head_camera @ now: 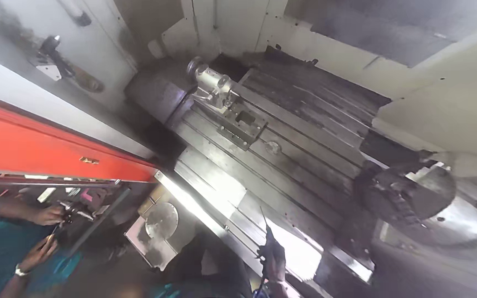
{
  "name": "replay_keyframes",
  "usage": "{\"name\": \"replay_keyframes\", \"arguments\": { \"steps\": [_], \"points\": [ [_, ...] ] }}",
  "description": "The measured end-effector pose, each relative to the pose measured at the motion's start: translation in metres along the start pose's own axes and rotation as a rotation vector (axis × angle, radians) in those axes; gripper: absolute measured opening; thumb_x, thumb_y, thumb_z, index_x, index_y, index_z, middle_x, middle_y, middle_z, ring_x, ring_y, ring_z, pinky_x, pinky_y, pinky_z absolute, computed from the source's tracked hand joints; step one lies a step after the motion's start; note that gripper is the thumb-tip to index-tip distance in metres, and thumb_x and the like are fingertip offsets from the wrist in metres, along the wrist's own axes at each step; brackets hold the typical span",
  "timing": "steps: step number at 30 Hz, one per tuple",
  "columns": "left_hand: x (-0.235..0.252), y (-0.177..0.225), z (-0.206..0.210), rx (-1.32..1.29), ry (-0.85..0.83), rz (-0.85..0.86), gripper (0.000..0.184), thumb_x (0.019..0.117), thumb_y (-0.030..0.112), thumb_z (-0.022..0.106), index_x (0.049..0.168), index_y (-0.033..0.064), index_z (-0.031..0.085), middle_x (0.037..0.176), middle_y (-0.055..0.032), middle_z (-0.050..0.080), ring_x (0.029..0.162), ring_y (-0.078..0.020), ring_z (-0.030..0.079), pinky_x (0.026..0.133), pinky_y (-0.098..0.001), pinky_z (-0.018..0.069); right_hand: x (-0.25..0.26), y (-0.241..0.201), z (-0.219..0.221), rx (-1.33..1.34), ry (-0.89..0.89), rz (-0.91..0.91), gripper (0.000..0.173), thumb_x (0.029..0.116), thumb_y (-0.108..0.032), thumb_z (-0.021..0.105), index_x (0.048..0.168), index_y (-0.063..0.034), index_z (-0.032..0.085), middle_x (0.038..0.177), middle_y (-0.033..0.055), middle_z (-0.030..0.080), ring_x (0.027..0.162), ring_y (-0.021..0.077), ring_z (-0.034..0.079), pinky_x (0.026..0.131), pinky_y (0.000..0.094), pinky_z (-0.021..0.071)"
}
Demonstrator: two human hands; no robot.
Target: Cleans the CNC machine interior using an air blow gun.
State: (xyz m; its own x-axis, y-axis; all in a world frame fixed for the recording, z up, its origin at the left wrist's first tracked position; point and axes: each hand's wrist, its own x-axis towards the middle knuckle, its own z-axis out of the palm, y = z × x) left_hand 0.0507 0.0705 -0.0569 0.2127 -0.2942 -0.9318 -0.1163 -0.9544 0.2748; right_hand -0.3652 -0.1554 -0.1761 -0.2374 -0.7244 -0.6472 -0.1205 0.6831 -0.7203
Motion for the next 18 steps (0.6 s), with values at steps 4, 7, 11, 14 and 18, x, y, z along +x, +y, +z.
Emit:
{"name": "replay_keyframes", "arguments": {
  "steps": [4, 7, 11, 14, 18],
  "points": [
    [-0.005, -0.011, -0.027, -0.216, 0.372, 0.311, 0.062, 0.093, 0.011, 0.067, 0.15, 0.0017, 0.045, 0.141, -0.0209, 0.058, 0.126, -0.0277, 0.06, 0.107, -0.0477, 0.0502, 0.02, -0.004, 0.034, 0.066, -0.021, -0.058, 0.041, 0.1062, -0.022, 0.056, 0.14, -0.0017, 0.048, 0.095, 0.019, 0.071, 0.068, 0.0276, 0.071, 0.056, 0.044, 0.06],
    [-0.025, -0.001, -0.117, -0.397, 0.869, 0.529, 0.092, 0.086, 0.005, 0.065, 0.162, -0.0005, 0.014, 0.164, -0.0269, 0.027, 0.149, -0.0332, 0.035, 0.12, -0.0469, 0.0342, 0.027, -0.018, 0.056, 0.095, -0.042, -0.064, 0.04, 0.1072, -0.024, 0.055, 0.141, -0.0026, 0.046, 0.093, 0.0179, 0.072, 0.069, 0.0261, 0.072, 0.055, 0.0412, 0.0592],
    [-0.104, 0.06, -0.25, -0.526, 1.136, 0.678, 0.103, 0.0828, 0.006, 0.064, 0.165, 0.0104, 0.002, 0.165, -0.0164, 0.027, 0.142, -0.0172, 0.041, 0.115, -0.0343, 0.0399, 0.02, -0.034, 0.06, 0.083, -0.064, -0.073, 0.04, 0.1078, -0.026, 0.055, 0.142, -0.0055, 0.048, 0.088, 0.0146, 0.074, 0.066, 0.0227, 0.071, 0.05, 0.0366, 0.0571],
    [-0.135, 0.106, -0.274, -0.444, 1.066, 0.708, 0.084, 0.0857, 0.001, 0.06, 0.16, 0.0154, 0.024, 0.147, -0.0139, 0.048, 0.115, -0.0141, 0.057, 0.094, -0.0373, 0.0513, 0.01, -0.033, 0.05, 0.106, -0.062, -0.023, 0.042, 0.1076, -0.028, 0.055, 0.143, -0.0085, 0.046, 0.086, 0.0148, 0.073, 0.065, 0.0229, 0.071, 0.051, 0.0364, 0.0562],
    [-0.183, 0.225, -0.226, -0.625, 1.128, 0.234, 0.021, 0.1018, -0.003, 0.053, 0.122, -0.0006, 0.057, 0.102, -0.0066, 0.06, 0.082, -0.0098, 0.059, 0.075, -0.0244, 0.0502, 0.005, -0.015, 0.028, 0.112, -0.011, 0.002, 0.043, 0.107, -0.029, 0.056, 0.144, -0.0088, 0.046, 0.089, 0.0156, 0.073, 0.064, 0.0222, 0.07, 0.05, 0.0352, 0.0545]
  ]
}}
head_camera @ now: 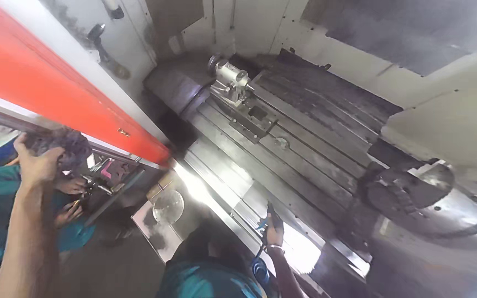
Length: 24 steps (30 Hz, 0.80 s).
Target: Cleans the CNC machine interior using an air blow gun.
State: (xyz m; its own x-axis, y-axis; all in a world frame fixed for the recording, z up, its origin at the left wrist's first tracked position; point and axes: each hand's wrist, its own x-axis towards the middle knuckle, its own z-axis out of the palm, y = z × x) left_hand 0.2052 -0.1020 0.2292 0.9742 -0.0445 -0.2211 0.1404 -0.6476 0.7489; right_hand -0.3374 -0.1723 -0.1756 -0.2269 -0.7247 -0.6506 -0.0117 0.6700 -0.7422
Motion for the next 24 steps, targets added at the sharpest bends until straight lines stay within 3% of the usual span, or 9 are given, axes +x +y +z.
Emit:
{"name": "replay_keyframes", "arguments": {
  "steps": [2, 4, 6, 9, 13, 16, 18, 20, 24],
  "points": [
    [0.017, -0.009, 0.007, -0.125, -0.075, 0.083, 0.03, 0.1026, 0.001, 0.05, 0.133, 0.0013, 0.051, 0.112, -0.0065, 0.058, 0.093, -0.0099, 0.057, 0.083, -0.0278, 0.0494, -0.005, 0.005, -0.013, 0.034, 0.031, 0.017, 0.043, 0.1072, -0.029, 0.056, 0.144, -0.0093, 0.046, 0.088, 0.0155, 0.072, 0.064, 0.0223, 0.069, 0.051, 0.0355, 0.0549],
    [0.068, -0.06, 0.015, -0.302, -0.147, 0.314, 0.054, 0.0954, 0.014, 0.058, 0.146, 0.016, 0.04, 0.126, -0.0023, 0.059, 0.105, -0.0092, 0.063, 0.086, -0.0355, 0.0576, -0.004, 0.008, -0.031, 0.058, 0.042, 0.015, 0.044, 0.107, -0.03, 0.056, 0.144, -0.01, 0.046, 0.09, 0.0168, 0.072, 0.065, 0.0246, 0.07, 0.053, 0.0386, 0.0567],
    [0.078, -0.082, 0.017, -0.389, -0.126, 0.323, 0.063, 0.0926, 0.02, 0.065, 0.15, 0.022, 0.038, 0.135, -0.0032, 0.058, 0.114, -0.0154, 0.062, 0.091, -0.0449, 0.0567, -0.002, 0.007, -0.046, 0.049, 0.044, 0.029, 0.045, 0.1071, -0.033, 0.056, 0.146, -0.0118, 0.047, 0.093, 0.017, 0.072, 0.067, 0.0249, 0.069, 0.053, 0.0388, 0.0562],
    [0.07, -0.082, 0.024, -0.417, -0.068, 0.311, 0.069, 0.0891, 0.017, 0.071, 0.151, 0.0195, 0.039, 0.138, -0.0059, 0.057, 0.119, -0.0196, 0.062, 0.094, -0.0483, 0.056, 0.0, -0.002, -0.062, 0.048, 0.046, 0.079, 0.047, 0.1076, -0.037, 0.054, 0.147, -0.0125, 0.045, 0.099, 0.0182, 0.071, 0.072, 0.0262, 0.07, 0.055, 0.0395, 0.055],
    [0.033, -0.09, 0.028, -0.365, -0.03, 0.313, 0.071, 0.0871, 0.009, 0.071, 0.151, 0.0133, 0.039, 0.142, -0.0096, 0.055, 0.123, -0.0211, 0.059, 0.099, -0.0488, 0.0533, 0.006, 0.003, -0.081, 0.055, 0.08, 0.093, 0.048, 0.1078, -0.037, 0.053, 0.146, -0.01, 0.045, 0.098, 0.0187, 0.073, 0.071, 0.0266, 0.071, 0.054, 0.0398, 0.0558],
    [-0.007, -0.09, 0.029, -0.316, 0.015, 0.363, 0.062, 0.0881, 0.002, 0.068, 0.146, 0.0048, 0.044, 0.134, -0.0122, 0.058, 0.115, -0.0163, 0.061, 0.097, -0.0395, 0.0534, 0.006, 0.005, -0.082, 0.05, 0.099, 0.098, 0.049, 0.1078, -0.039, 0.053, 0.147, -0.0115, 0.045, 0.098, 0.0184, 0.072, 0.071, 0.0266, 0.07, 0.055, 0.0404, 0.0552],
    [-0.023, -0.098, 0.034, -0.318, 0.059, 0.397, 0.061, 0.0854, 0.001, 0.069, 0.142, 0.0003, 0.045, 0.127, -0.0134, 0.059, 0.109, -0.0145, 0.062, 0.092, -0.0352, 0.0547, 0.011, 0.008, -0.077, 0.052, 0.106, 0.075, 0.048, 0.1072, -0.038, 0.054, 0.147, -0.0128, 0.046, 0.093, 0.0177, 0.071, 0.065, 0.0254, 0.068, 0.052, 0.0402, 0.0545],
    [-0.044, -0.107, 0.039, -0.321, 0.097, 0.412, 0.067, 0.0837, 0.0, 0.069, 0.145, -0.0035, 0.042, 0.131, -0.0168, 0.058, 0.115, -0.016, 0.061, 0.097, -0.0341, 0.0529, 0.016, 0.006, -0.066, 0.04, 0.089, 0.025, 0.047, 0.1071, -0.035, 0.056, 0.147, -0.0112, 0.046, 0.089, 0.0176, 0.069, 0.06, 0.0246, 0.066, 0.051, 0.0408, 0.0551],
    [-0.083, -0.125, 0.042, -0.325, 0.116, 0.465, 0.065, 0.0807, -0.002, 0.07, 0.14, -0.0072, 0.044, 0.126, -0.0164, 0.059, 0.11, -0.014, 0.061, 0.095, -0.0317, 0.0536, 0.035, -0.005, -0.019, -0.081, -0.012, -0.083, 0.05, 0.1051, -0.032, 0.06, 0.144, -0.0025, 0.048, 0.092, 0.0211, 0.068, 0.062, 0.0268, 0.065, 0.058, 0.0457, 0.0573]
  ]
}}
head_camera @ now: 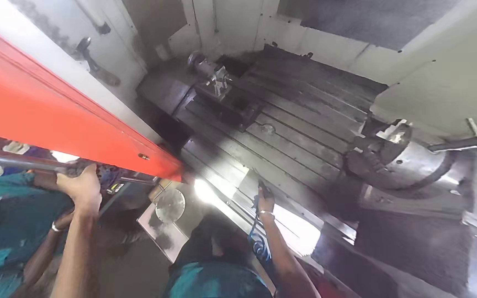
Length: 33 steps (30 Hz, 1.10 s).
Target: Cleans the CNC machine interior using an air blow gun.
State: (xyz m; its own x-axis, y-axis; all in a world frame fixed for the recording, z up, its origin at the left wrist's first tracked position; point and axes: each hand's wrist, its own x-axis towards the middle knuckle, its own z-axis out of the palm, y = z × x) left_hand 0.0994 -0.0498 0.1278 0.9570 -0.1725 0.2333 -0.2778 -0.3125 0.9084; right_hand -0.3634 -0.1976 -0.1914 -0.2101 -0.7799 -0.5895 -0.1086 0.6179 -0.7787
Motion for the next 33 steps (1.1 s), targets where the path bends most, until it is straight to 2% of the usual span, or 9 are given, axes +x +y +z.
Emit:
{"name": "replay_keyframes", "arguments": {
  "steps": [7, 11, 14, 17, 21, 24, 27, 29, 33],
  "points": [
    [-0.049, 0.007, -0.008, -0.013, -0.022, 0.074, 0.053, 0.072, -0.002, 0.07, 0.121, -0.0093, 0.051, 0.102, -0.0065, 0.062, 0.089, -0.0017, 0.062, 0.079, -0.0217, 0.0548, 0.004, -0.066, 0.086, -0.084, -0.138, -0.034, 0.049, 0.1055, -0.036, 0.058, 0.137, 0.0011, 0.05, 0.079, 0.0153, 0.067, 0.055, 0.023, 0.063, 0.054, 0.0415, 0.0567],
    [-0.069, 0.012, -0.01, -0.107, -0.043, 0.072, 0.049, 0.0672, -0.002, 0.069, 0.112, -0.0037, 0.051, 0.091, 0.0032, 0.059, 0.077, 0.002, 0.061, 0.068, -0.0195, 0.0553, -0.007, -0.105, 0.124, -0.149, -0.221, -0.063, 0.05, 0.1043, -0.038, 0.06, 0.126, 0.0065, 0.057, 0.084, 0.0164, 0.07, 0.064, 0.0242, 0.067, 0.066, 0.0442, 0.0589],
    [-0.079, 0.012, -0.013, -0.109, -0.057, 0.09, 0.045, 0.0671, -0.002, 0.071, 0.108, -0.0003, 0.052, 0.09, 0.0045, 0.06, 0.077, 0.0011, 0.062, 0.068, -0.0206, 0.056, -0.016, -0.118, 0.139, -0.079, -0.269, -0.031, 0.046, 0.1043, -0.037, 0.061, 0.119, 0.0068, 0.056, 0.076, 0.0127, 0.066, 0.056, 0.0196, 0.063, 0.056, 0.0381, 0.0575],
    [-0.087, 0.014, -0.016, -0.077, -0.063, 0.06, 0.056, 0.0666, -0.001, 0.07, 0.118, -0.0059, 0.05, 0.099, -0.0007, 0.06, 0.087, 0.0003, 0.062, 0.076, -0.0207, 0.0556, -0.025, -0.113, 0.119, 0.107, -0.298, -0.043, 0.042, 0.1057, -0.031, 0.059, 0.125, 0.0049, 0.053, 0.078, 0.0126, 0.069, 0.056, 0.0182, 0.066, 0.052, 0.0342, 0.0582],
    [-0.092, 0.013, -0.018, -0.084, -0.067, 0.131, 0.059, 0.0681, -0.002, 0.07, 0.121, -0.013, 0.048, 0.105, -0.0033, 0.061, 0.098, 0.003, 0.06, 0.088, -0.0165, 0.0523, -0.016, -0.063, 0.047, 0.11, -0.173, -0.137, 0.048, 0.106, -0.025, 0.058, 0.142, 0.0055, 0.048, 0.117, 0.0225, 0.069, 0.096, 0.0251, 0.071, 0.089, 0.0423, 0.0577],
    [-0.093, 0.006, -0.017, -0.094, -0.055, 0.149, 0.058, 0.0676, -0.003, 0.071, 0.12, -0.013, 0.048, 0.105, -0.0035, 0.061, 0.099, 0.0024, 0.06, 0.089, -0.0173, 0.0526, -0.013, -0.023, 0.021, 0.031, -0.082, -0.068, 0.048, 0.1072, -0.026, 0.056, 0.144, 0.0036, 0.044, 0.11, 0.0236, 0.067, 0.084, 0.0264, 0.069, 0.078, 0.0446, 0.0582],
    [-0.092, 0.003, -0.019, -0.115, -0.096, 0.134, 0.055, 0.0671, 0.0, 0.07, 0.118, -0.0065, 0.048, 0.103, 0.0021, 0.061, 0.096, 0.0034, 0.062, 0.086, -0.0177, 0.0542, -0.02, -0.02, 0.058, -0.14, -0.179, -0.02, 0.053, 0.1066, -0.031, 0.056, 0.146, 0.0028, 0.043, 0.109, 0.0256, 0.067, 0.082, 0.0319, 0.068, 0.078, 0.0508, 0.0575],
    [-0.091, 0.003, -0.022, -0.104, -0.118, 0.1, 0.059, 0.0677, -0.001, 0.069, 0.122, -0.0077, 0.046, 0.105, 0.0009, 0.06, 0.097, 0.0024, 0.061, 0.085, -0.019, 0.0544, -0.028, -0.035, 0.106, -0.156, -0.241, -0.059, 0.053, 0.1053, -0.031, 0.059, 0.146, 0.0012, 0.044, 0.102, 0.0233, 0.067, 0.073, 0.0286, 0.067, 0.069, 0.0474, 0.0583],
    [-0.086, 0.001, -0.032, -0.076, -0.178, 0.017, 0.063, 0.0699, 0.0, 0.07, 0.128, -0.003, 0.046, 0.107, 0.003, 0.06, 0.094, 0.002, 0.063, 0.08, -0.0208, 0.0568, -0.055, -0.083, 0.173, -0.168, -0.373, -0.099, 0.045, 0.1019, -0.021, 0.064, 0.135, 0.0066, 0.053, 0.101, 0.0226, 0.069, 0.076, 0.027, 0.07, 0.074, 0.0448, 0.0606]
  ]
}}
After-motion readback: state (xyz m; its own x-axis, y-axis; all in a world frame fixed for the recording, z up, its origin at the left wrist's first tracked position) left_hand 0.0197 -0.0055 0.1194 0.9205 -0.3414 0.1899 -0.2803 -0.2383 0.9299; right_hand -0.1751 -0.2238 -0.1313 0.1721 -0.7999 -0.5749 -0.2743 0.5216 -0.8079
